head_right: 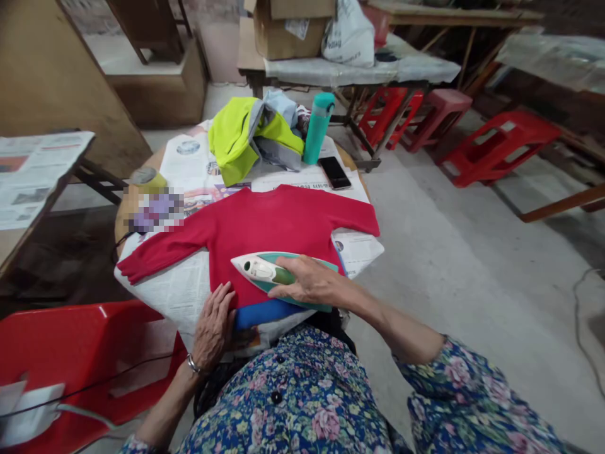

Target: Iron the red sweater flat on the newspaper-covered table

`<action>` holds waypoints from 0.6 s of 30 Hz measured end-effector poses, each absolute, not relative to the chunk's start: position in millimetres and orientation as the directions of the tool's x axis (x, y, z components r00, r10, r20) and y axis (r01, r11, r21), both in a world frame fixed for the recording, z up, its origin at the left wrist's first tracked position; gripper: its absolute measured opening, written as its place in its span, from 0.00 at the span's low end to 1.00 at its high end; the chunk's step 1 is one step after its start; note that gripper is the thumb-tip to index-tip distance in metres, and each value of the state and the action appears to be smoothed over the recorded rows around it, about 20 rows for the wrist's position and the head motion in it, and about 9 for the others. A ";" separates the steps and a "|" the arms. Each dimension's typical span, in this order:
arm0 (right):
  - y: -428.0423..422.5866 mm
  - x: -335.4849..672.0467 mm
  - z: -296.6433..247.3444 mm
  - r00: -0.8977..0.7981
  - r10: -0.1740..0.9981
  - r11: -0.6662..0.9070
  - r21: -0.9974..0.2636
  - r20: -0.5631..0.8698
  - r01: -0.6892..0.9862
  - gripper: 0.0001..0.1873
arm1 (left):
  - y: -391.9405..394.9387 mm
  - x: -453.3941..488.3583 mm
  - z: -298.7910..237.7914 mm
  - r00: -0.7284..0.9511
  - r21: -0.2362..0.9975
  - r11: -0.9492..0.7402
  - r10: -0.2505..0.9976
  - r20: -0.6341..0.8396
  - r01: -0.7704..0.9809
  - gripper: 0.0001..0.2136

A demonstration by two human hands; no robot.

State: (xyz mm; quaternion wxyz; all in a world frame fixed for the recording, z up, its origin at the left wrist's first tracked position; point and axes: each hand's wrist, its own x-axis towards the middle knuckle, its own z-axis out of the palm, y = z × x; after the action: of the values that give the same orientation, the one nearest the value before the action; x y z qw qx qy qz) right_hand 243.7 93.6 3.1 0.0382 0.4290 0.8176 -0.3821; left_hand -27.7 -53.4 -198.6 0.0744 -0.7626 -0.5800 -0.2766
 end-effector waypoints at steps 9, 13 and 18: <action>121.1 181.9 -22.4 -0.664 0.640 0.450 -0.512 -0.386 0.732 0.20 | -57.8 -11.6 -198.1 0.011 0.286 -0.204 0.831 0.557 0.936 0.13; 125.5 161.9 -9.4 -0.637 0.685 0.440 -0.496 -0.354 0.749 0.14 | -57.2 -12.0 -200.3 0.003 0.278 -0.192 0.828 0.560 0.941 0.11; 120.6 151.5 2.0 -0.657 0.653 0.463 -0.487 -0.377 0.740 0.16 | -55.0 -19.8 -207.5 0.012 0.297 -0.213 0.830 0.558 0.931 0.13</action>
State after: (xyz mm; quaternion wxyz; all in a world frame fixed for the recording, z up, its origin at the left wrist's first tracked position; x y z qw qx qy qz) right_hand 151.5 120.6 2.0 0.0683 0.4085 0.8526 -0.3186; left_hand -19.8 -55.0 -207.5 0.0771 -0.7071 -0.6225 -0.3264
